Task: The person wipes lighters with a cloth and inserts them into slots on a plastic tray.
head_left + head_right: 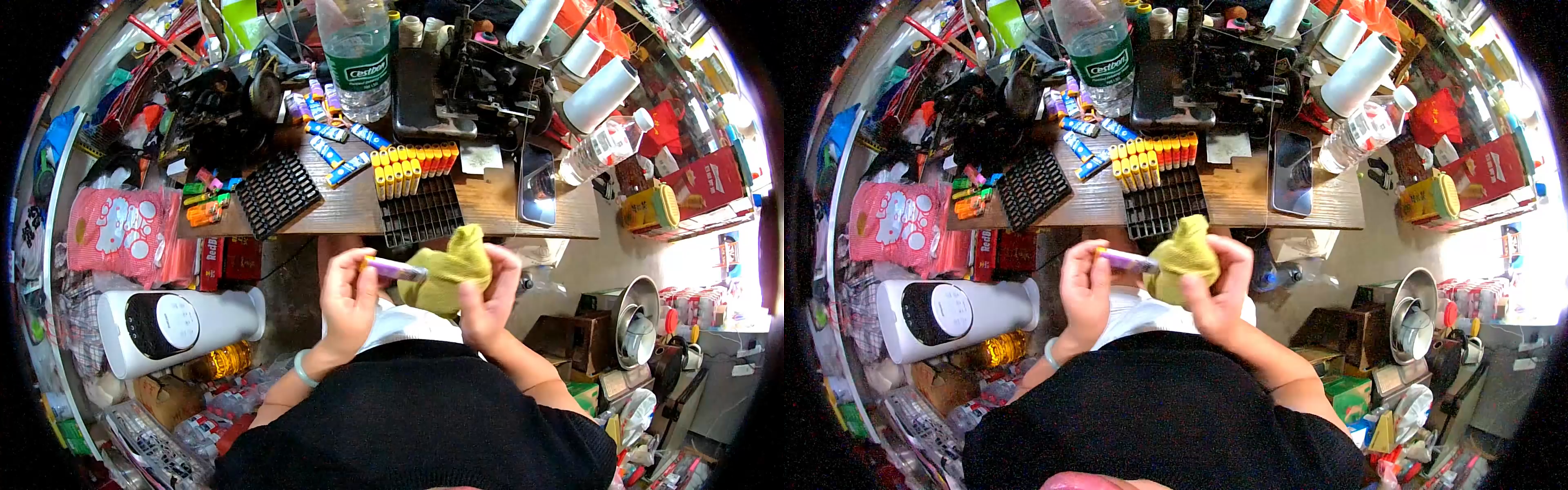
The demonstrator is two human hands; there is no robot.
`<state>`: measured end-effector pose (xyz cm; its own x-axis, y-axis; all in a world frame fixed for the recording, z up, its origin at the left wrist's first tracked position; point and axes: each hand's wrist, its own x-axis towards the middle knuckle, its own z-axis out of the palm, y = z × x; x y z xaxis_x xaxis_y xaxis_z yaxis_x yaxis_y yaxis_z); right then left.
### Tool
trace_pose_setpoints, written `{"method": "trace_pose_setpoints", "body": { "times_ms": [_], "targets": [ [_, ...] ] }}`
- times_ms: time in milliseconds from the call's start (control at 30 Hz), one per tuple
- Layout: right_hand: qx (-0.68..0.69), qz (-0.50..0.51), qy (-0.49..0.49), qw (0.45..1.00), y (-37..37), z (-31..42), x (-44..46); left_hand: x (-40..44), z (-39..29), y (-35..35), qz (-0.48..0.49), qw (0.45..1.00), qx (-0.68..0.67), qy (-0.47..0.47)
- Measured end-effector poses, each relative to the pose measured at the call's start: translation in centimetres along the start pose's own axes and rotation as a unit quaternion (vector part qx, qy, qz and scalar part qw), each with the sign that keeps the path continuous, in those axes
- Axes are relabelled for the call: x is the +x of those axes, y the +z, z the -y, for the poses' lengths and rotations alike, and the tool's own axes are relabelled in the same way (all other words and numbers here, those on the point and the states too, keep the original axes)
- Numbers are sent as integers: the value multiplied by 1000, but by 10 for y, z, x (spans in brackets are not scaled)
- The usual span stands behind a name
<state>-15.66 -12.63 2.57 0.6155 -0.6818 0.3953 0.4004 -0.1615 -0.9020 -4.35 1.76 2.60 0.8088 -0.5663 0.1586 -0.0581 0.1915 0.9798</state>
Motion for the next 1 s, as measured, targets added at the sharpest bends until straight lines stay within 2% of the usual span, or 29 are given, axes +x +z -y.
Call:
{"method": "trace_pose_setpoints", "body": {
  "times_ms": [33, 67, 100, 133, 167, 233, 300, 367, 433, 467, 500, 567, 600, 633, 667, 700, 733, 767, 800, 833, 900, 967, 1000],
  "targets": [
    [-30, 17, -57, 998, 6, -4, -3, -5, 4, 5, 20, 1000, -7, -18],
    [-170, 96, -154, 968, 3, -7, -1, -10, 6, 9, 27, 997, -49, -61],
    [-304, 172, -246, 904, 3, -7, 4, -14, 6, 14, 33, 990, -91, -104],
    [-362, 168, -248, 883, 9, -11, -3, -17, 9, 20, 26, 991, -103, -80],
    [-384, 137, -301, 862, 10, -23, -14, -19, 8, 16, 42, 983, -95, -150],
    [-396, 134, -315, 852, 9, -22, -13, -22, 9, 17, 44, 983, -83, -155],
    [-406, 143, -275, 859, -2, -21, -22, -39, 16, 16, 90, 981, -134, -106],
    [-411, 140, -294, 852, -7, -19, -23, -47, 20, 19, 90, 982, -123, -108],
    [-410, 140, -188, 882, -10, -19, -25, -51, 15, 25, 86, 988, -112, -70],
    [-379, 137, -153, 902, -13, -16, -28, -53, 17, 23, 99, 995, 10, 4],
    [-344, 134, -118, 922, -13, -14, -28, -52, 15, 20, 99, 995, 10, 7],
    [-287, 150, -31, 945, -21, -20, -37, -49, 8, 16, 159, 954, 200, 155],
    [-287, 151, -33, 945, -22, -21, -40, -51, 10, 18, 159, 945, 210, 194],
    [-178, 123, 77, 973, -23, -21, -42, -51, 11, 18, 159, 945, 210, 194],
    [-64, 95, 186, 976, -24, -22, -46, -55, 14, 20, 155, 950, 201, 181],
    [-65, 95, 187, 976, -24, -20, -45, -58, 17, 20, 152, 955, 191, 168],
    [-26, 90, 241, 966, -22, -17, -38, -56, 15, 21, 150, 954, 191, 175],
    [12, 83, 302, 950, -22, -11, -39, -63, 21, 20, 135, 973, 157, 96],
    [24, 57, 343, 937, -17, -1, -35, -65, 24, 22, 125, 981, 122, 85],
    [58, 73, 348, 933, -20, -9, -34, -63, 24, 24, 113, 987, 87, 78],
    [224, -74, 499, 834, -10, -2, -37, -65, 26, 28, 88, 996, 22, 15],
    [232, -55, 480, 844, -11, 0, -40, -60, 25, 37, 24, 997, -72, -23],
    [143, -22, 394, 907, -11, -9, -48, -56, 18, 37, 27, 995, -81, -52]
  ]
}}
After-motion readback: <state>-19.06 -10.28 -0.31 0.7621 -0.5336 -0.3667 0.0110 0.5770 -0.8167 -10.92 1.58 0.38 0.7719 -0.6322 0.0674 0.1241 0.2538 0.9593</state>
